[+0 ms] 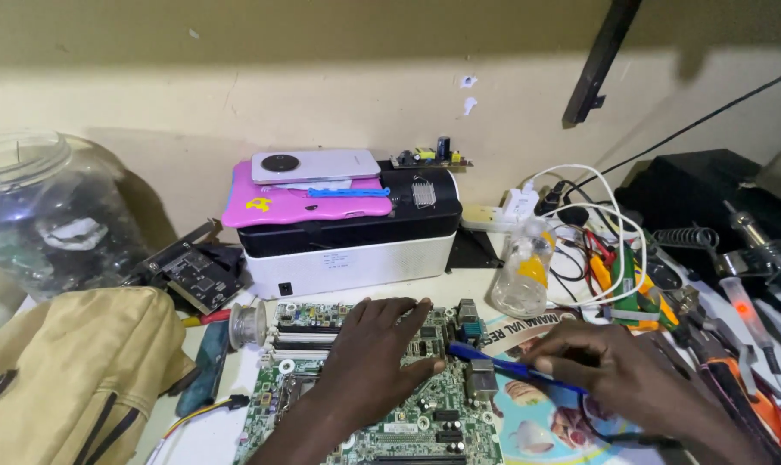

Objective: Cleaning a computer motherboard using a brush and cleaning solution on a repair workbench.

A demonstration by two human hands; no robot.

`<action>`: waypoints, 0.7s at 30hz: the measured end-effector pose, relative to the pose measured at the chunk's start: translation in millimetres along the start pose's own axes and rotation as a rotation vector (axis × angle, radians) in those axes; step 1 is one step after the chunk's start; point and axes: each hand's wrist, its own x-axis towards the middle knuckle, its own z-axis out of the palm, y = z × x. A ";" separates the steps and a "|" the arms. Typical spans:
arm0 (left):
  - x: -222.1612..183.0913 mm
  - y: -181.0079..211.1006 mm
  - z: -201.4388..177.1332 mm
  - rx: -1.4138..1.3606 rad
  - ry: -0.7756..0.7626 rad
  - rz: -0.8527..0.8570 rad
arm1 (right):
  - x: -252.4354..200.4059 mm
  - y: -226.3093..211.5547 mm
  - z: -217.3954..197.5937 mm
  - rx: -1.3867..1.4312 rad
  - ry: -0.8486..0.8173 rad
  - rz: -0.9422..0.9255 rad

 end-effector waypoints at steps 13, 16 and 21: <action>3.9 -0.5 -3.3 -0.002 -0.077 -0.009 | 33.2 -87.2 22.5 0.011 0.372 0.244; 3.2 0.8 -9.2 -0.012 -0.095 -0.018 | 35.0 -72.9 20.1 0.262 0.356 0.153; 6.0 0.9 -6.8 0.012 -0.099 -0.027 | 38.9 -46.7 30.1 0.457 0.352 -0.150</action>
